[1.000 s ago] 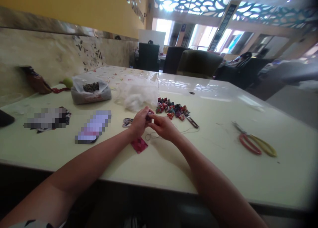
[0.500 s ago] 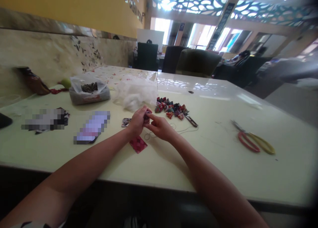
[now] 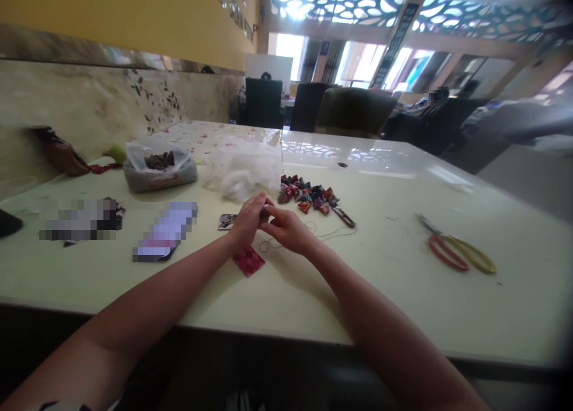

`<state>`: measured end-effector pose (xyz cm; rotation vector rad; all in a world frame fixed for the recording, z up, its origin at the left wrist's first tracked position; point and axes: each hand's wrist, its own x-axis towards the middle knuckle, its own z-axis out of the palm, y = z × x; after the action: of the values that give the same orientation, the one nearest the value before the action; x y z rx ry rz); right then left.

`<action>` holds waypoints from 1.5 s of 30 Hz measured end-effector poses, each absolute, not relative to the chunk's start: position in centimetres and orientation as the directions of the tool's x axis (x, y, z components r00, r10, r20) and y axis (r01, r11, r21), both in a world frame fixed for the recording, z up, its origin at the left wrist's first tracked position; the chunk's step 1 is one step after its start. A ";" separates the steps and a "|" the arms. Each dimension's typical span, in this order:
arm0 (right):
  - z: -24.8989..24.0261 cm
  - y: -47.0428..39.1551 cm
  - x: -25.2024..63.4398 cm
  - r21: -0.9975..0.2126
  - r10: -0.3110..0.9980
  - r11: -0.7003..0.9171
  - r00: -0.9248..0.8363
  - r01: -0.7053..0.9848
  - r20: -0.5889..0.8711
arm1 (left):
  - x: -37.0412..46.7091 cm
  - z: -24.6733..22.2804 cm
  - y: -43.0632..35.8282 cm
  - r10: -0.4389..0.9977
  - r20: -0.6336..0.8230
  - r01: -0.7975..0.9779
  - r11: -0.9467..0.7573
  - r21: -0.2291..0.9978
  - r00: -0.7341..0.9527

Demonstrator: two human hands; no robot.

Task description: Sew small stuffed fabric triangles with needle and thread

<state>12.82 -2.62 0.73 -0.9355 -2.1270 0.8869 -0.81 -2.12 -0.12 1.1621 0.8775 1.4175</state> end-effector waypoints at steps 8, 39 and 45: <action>1.3 -2.4 13.7 -0.670 0.788 0.612 -0.392 0.421 0.474 | -1.0 0.0 -1.2 1.000 -0.014 -0.490 0.020 0.871 0.015; 1.4 -2.8 12.9 -0.683 0.797 0.584 -0.470 0.439 0.380 | -1.0 -0.2 -1.3 0.999 0.039 -0.460 -0.028 0.888 0.016; 1.7 -2.6 13.5 -0.670 0.797 0.596 -0.428 0.443 0.426 | -1.1 0.0 -1.1 0.999 0.009 -0.474 0.010 0.880 0.039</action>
<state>13.49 -2.63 1.75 -0.9790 -2.0771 0.6054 -1.13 -1.13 0.03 0.8569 0.8112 1.3741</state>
